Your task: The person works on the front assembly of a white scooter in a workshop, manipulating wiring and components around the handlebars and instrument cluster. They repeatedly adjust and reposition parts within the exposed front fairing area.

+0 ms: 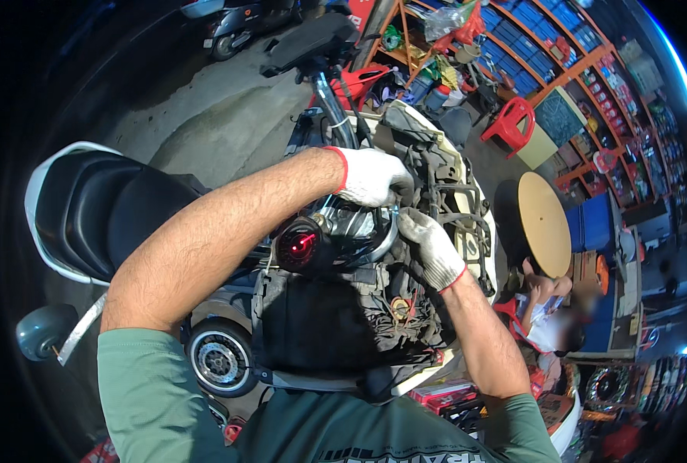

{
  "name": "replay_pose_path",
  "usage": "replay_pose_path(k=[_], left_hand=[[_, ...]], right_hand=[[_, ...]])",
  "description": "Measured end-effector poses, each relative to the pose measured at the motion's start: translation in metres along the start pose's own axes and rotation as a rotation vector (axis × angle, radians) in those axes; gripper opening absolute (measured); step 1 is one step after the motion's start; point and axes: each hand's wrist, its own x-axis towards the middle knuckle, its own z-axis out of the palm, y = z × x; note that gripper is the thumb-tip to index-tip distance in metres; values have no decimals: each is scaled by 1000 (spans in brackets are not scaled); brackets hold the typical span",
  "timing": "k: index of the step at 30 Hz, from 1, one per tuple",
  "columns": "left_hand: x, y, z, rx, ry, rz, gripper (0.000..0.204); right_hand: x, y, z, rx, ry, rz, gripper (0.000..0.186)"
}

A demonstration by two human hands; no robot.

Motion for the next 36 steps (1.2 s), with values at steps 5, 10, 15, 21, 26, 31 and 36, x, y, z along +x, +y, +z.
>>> replay_pose_path(k=[5, 10, 15, 21, 26, 31, 36], left_hand=[[9, -6, 5, -47, 7, -22, 28], [12, -3, 5, -29, -3, -47, 36], [6, -6, 5, -4, 46, -8, 33], [-1, -8, 8, -124, 96, 21, 33], [-1, -13, -8, -302, 157, 27, 55], [-19, 6, -31, -108, 175, -116, 48], [-29, 16, -36, 147, 233, -101, 39]], right_hand=[[-3, -12, 10, -10, 80, 56, 25], [0, -26, 9, -110, 39, 133, 22], [11, -19, 3, -87, -38, 56, 19], [17, -1, -9, 100, 49, 35, 43], [15, -8, -17, 15, -45, 39, 38], [22, -27, 13, -176, 0, 23, 31], [42, -16, 7, -207, -9, -60, 27]])
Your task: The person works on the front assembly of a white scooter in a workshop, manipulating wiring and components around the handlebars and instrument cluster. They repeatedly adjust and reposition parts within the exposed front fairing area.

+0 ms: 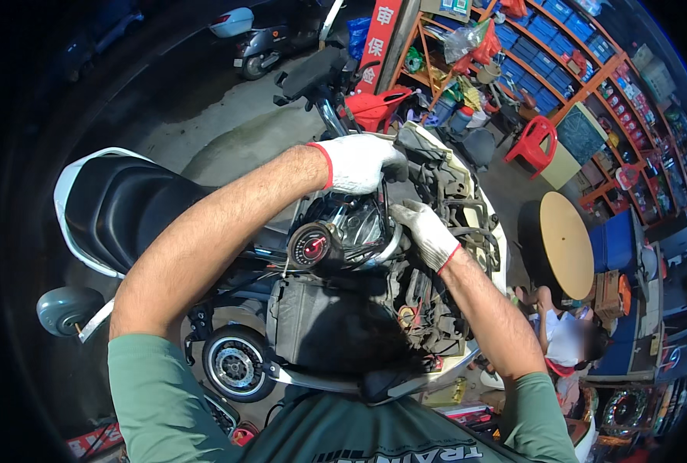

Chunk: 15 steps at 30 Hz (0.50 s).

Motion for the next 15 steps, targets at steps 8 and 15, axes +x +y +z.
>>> replay_pose_path(k=[8, 15], left_hand=[[-76, 85, -13, 352, 257, -202, 29], [-151, 145, 17, 596, 436, -426, 36]], right_hand=[[2, -8, -29, 33, -248, 114, 23], [13, -5, -45, -21, -416, 107, 28]])
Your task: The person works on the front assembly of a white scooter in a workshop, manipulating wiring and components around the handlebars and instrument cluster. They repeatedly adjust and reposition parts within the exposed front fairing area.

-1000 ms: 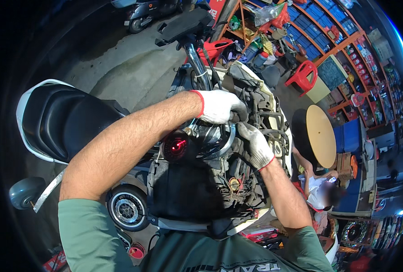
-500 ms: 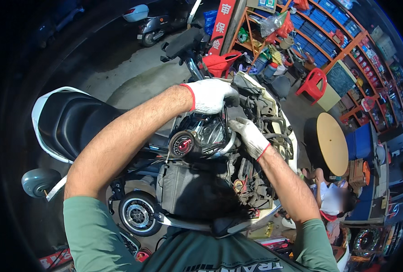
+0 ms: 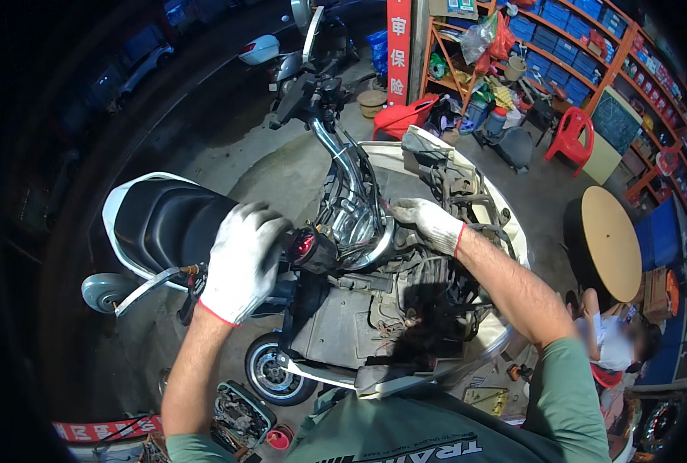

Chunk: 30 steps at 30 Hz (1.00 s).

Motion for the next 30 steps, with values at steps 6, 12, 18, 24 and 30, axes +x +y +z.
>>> replay_pose_path(k=[6, 12, 18, 24, 30], left_hand=[[-62, -5, 14, 179, 215, -379, 44], [-136, 5, 36, 158, 570, -565, 39], [-191, 3, 87, -84, 651, -1064, 38], [-201, -18, 107, -129, 579, -1022, 41], [-202, -29, 110, 99, 480, -977, 36]], right_hand=[[13, 19, -11, -511, -116, -343, 45], [15, 19, -24, -857, -126, -390, 56], [7, 8, -32, -1121, -214, -446, 66], [3, 9, -7, -1353, -176, -454, 61], [9, 16, -7, -1319, -147, -518, 43]])
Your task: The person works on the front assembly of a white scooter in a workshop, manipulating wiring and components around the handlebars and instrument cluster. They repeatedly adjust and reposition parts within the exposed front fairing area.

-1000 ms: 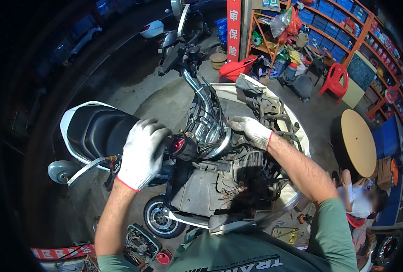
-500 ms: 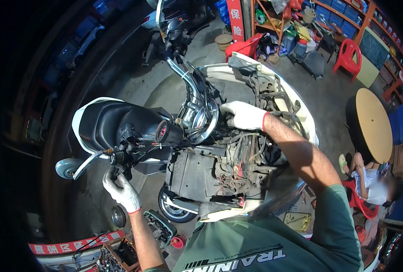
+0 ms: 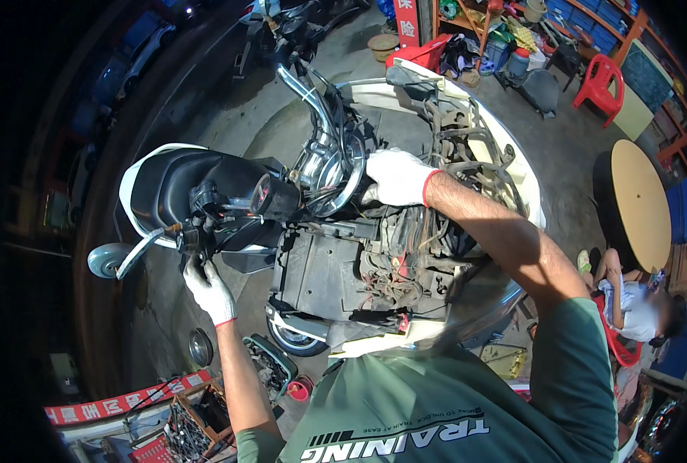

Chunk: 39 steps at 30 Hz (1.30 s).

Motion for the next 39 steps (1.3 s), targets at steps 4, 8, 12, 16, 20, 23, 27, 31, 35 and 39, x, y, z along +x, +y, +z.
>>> replay_pose_path(k=[4, 8, 12, 16, 20, 23, 27, 31, 35, 39], left_hand=[[-2, -8, 9, 68, 29, 36, 34], [-3, -8, 12, 69, 23, 3, 35], [4, -14, 4, 97, -36, -11, 34], [9, -14, 1, 135, -68, -12, 35], [17, -15, 0, 165, -113, -53, 41], [24, -24, 0, 190, -133, -72, 43], [25, -30, 7, 67, -150, -106, 42], [29, -41, 5, 97, -157, -105, 40], [28, -32, 10, 42, -161, -95, 41], [22, -34, 6, 57, -134, -81, 38]], right_hand=[[3, 8, 8, 21, 51, 7, 58], [4, 20, 0, 201, 6, 47, 76], [0, 31, -6, 384, 62, 46, 47], [-2, 42, -8, 530, 365, 186, 25], [8, 59, -1, 601, 516, 214, 24], [12, 58, 0, 519, 493, 205, 25], [5, 51, -5, 473, 393, 226, 29], [-1, 50, -7, 554, 374, 183, 28], [8, 61, 2, 510, 453, 147, 25], [4, 51, -3, 533, 406, 170, 25]])
